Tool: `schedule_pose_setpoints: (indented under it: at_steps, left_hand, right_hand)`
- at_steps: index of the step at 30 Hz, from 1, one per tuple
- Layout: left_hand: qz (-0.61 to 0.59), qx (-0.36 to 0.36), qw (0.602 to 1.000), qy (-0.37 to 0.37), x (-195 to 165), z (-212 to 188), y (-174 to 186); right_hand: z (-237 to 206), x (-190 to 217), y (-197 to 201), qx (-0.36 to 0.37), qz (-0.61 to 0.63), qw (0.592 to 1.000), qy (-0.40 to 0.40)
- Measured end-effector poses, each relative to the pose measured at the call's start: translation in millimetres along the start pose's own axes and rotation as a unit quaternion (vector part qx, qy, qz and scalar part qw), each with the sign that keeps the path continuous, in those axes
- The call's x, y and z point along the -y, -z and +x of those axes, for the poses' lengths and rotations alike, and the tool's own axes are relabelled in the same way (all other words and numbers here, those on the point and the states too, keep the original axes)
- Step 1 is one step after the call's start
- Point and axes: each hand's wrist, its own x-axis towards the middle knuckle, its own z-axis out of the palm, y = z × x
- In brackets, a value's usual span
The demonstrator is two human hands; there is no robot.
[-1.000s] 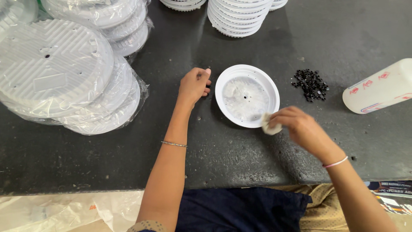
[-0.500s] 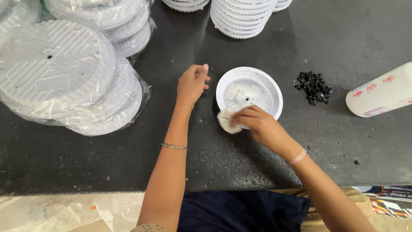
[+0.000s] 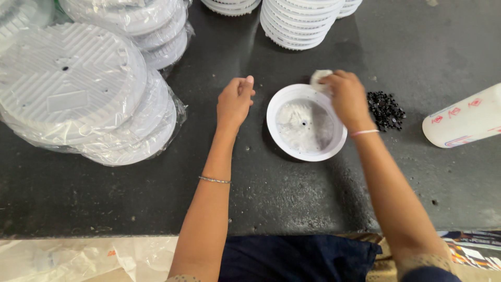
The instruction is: The person wipes the interior of white plastic bowls with a cloth, inserts small black plastic pieces into the center hole, and stacks the finished bowls. The person also unwraps a stack of plastic-wrapped bowls and places them on the table.
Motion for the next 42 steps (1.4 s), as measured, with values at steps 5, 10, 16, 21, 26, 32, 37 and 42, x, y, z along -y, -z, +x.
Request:
schedule_pose_setpoints:
  at_steps: [5,10,16,21,26,32,37,42]
  left_hand:
    - [0.02,0.015,1.0,-0.013,0.0,-3.9,-5.8]
    - [0.026,0.017,0.999,-0.014,-4.0,-10.8,-8.6]
    - [0.011,0.023,1.0,0.014,-8.3,-14.0,-7.5]
    - [-0.021,0.034,0.999,0.015,0.7,-8.3,-8.7]
    - [0.004,0.006,0.999,-0.053,25.6,3.2,-22.5]
    - [0.142,-0.02,0.975,-0.167,37.2,7.4,-44.6]
    - [-0.028,0.076,0.997,0.004,15.3,-17.3,-49.3]
    - [-0.208,0.132,0.969,0.015,-22.2,-34.7,-41.8]
  right_hand:
    - [-72.7,-17.3,34.9,0.002,0.027,0.995,-0.092]
    - [-138.4,40.6,56.1,-0.02,0.082,0.988,-0.129]
    - [-149.8,134.0,50.8,-0.026,0.106,0.99,-0.091]
    - [-128.9,133.6,42.0,0.025,0.305,0.944,-0.124]
    - [-96.1,22.0,28.6,-0.172,0.426,0.828,-0.322]
    - [-74.7,-66.3,-35.6,-0.234,0.628,0.657,-0.344]
    - [-75.4,-53.3,-65.8,-0.246,0.656,0.623,-0.348]
    - [-74.0,-32.6,-42.2,-0.265,0.71,0.577,-0.305]
